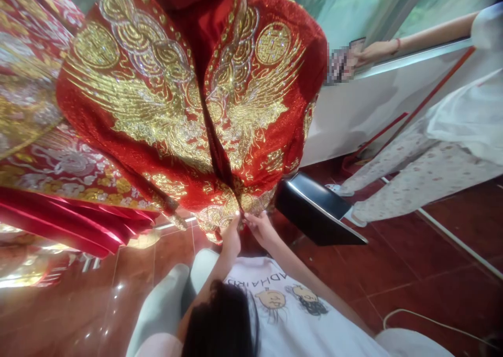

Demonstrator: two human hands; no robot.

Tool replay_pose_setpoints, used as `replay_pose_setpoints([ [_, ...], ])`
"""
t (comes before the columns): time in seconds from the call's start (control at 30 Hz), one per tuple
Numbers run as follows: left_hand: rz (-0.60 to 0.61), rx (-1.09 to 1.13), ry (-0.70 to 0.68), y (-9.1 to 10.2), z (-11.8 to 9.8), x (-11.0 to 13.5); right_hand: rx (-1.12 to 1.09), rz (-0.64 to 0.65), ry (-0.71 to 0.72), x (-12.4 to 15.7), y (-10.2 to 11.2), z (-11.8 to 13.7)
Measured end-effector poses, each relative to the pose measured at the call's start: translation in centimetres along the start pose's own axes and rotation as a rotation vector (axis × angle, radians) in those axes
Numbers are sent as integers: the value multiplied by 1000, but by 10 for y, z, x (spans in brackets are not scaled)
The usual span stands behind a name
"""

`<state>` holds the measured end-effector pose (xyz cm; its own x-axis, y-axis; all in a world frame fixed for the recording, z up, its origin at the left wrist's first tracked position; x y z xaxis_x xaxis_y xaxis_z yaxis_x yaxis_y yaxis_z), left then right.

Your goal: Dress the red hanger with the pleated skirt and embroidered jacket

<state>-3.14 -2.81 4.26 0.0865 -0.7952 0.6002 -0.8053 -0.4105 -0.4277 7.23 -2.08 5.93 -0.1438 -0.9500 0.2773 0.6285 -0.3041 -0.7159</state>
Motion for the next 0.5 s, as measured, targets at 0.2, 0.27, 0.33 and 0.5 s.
replay_pose_setpoints([
  [0.2,-109,-81,-87,14,0,-9,39,-27,0,-4,-2,-6],
  [0.27,-152,-70,-139,20,-2,-11,57,-34,-2,-6,-2,-10],
  [0.33,-178,-81,-164,25,-1,-12,79,-37,-1,-7,-3,-14],
  [0.5,-196,-217,-98,31,8,-20,169,-58,28,-9,-2,-20],
])
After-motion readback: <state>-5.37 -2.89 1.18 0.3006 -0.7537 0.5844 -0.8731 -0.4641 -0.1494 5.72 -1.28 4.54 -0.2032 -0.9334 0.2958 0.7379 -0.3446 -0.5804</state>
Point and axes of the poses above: each hand's wrist, its own x-axis away from the middle knuckle, its own y-axis out of the back of the hand, z = x × y, the point moved 8 cm from there along -x, towards the middle knuckle, and after that the axes turned 10 degrees about y, right-handed, at the moved point
